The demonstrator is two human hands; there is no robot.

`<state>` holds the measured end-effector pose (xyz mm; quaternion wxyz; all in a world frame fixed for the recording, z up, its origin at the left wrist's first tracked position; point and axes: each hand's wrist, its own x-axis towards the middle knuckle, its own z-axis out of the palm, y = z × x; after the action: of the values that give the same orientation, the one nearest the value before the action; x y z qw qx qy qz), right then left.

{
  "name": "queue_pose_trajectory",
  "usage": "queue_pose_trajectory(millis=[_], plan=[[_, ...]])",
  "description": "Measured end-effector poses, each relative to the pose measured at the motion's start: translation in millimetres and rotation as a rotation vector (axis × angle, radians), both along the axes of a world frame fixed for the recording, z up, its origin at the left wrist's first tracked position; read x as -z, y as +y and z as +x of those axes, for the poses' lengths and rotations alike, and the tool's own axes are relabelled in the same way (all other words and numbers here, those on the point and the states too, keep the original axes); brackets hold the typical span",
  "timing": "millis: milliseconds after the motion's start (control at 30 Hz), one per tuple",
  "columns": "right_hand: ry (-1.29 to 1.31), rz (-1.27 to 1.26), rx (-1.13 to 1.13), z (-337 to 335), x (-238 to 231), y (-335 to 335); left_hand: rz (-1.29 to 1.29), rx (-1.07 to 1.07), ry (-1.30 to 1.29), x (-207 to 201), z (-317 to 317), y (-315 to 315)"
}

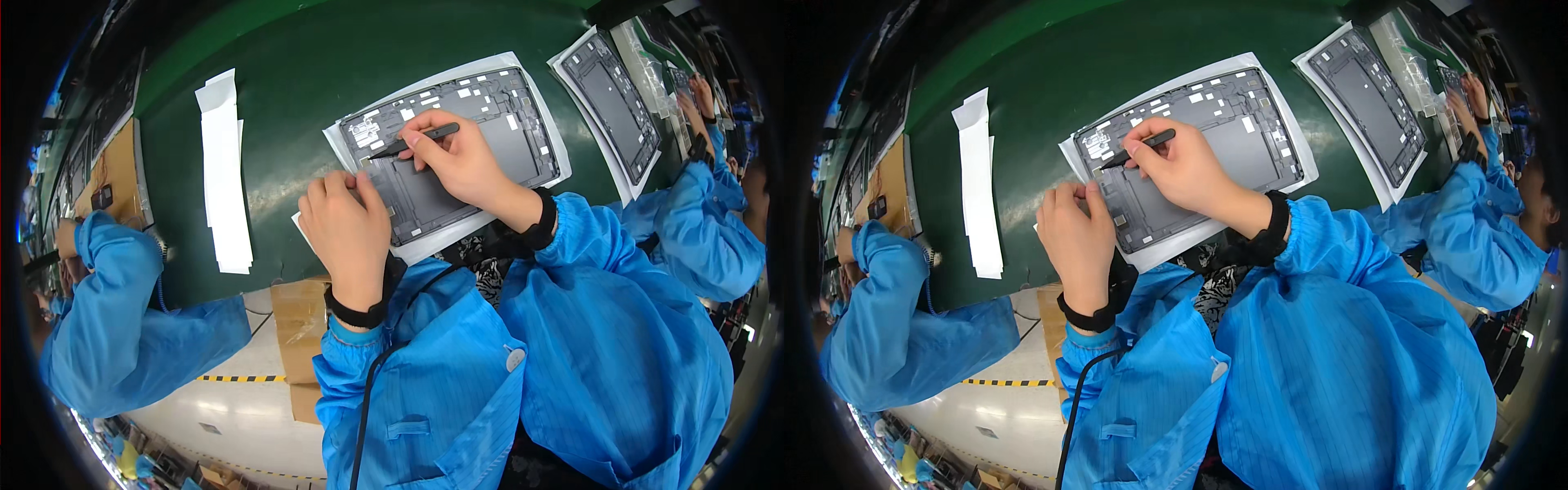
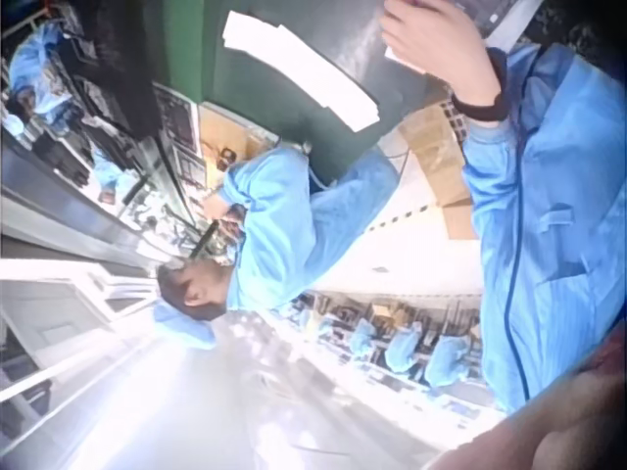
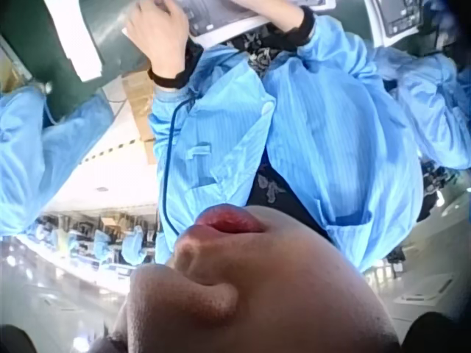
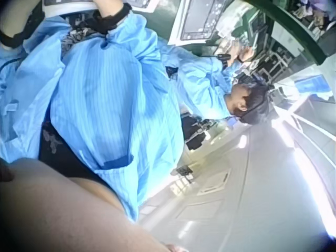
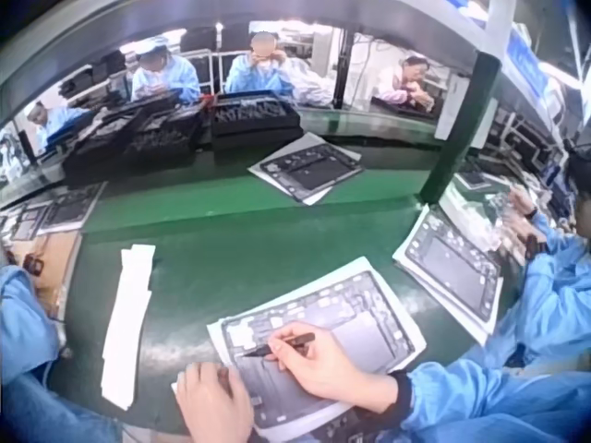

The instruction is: The recorder is assembling small electronic components, using a marking pen and tweezers to place and mark parts on a tablet-sized metal or plastic chassis.

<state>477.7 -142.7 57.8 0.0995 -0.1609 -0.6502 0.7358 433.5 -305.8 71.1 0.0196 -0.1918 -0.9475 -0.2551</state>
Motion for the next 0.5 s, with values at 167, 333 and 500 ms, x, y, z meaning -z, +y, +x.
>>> queue_pose_trajectory(millis=[167,333,500], plan=[[-0.052,0.036,-0.018,1,-6,0,-0.139,-0.093,-0.017,1,-8,19],[0.073,-0.029,0.142,3,-1,-1,-0.156,-0.080,0.140,11,-6,22],[0.163,-0.008,0.290,18,-20,21,-0.147,-0.090,0.060,7,-5,23]])
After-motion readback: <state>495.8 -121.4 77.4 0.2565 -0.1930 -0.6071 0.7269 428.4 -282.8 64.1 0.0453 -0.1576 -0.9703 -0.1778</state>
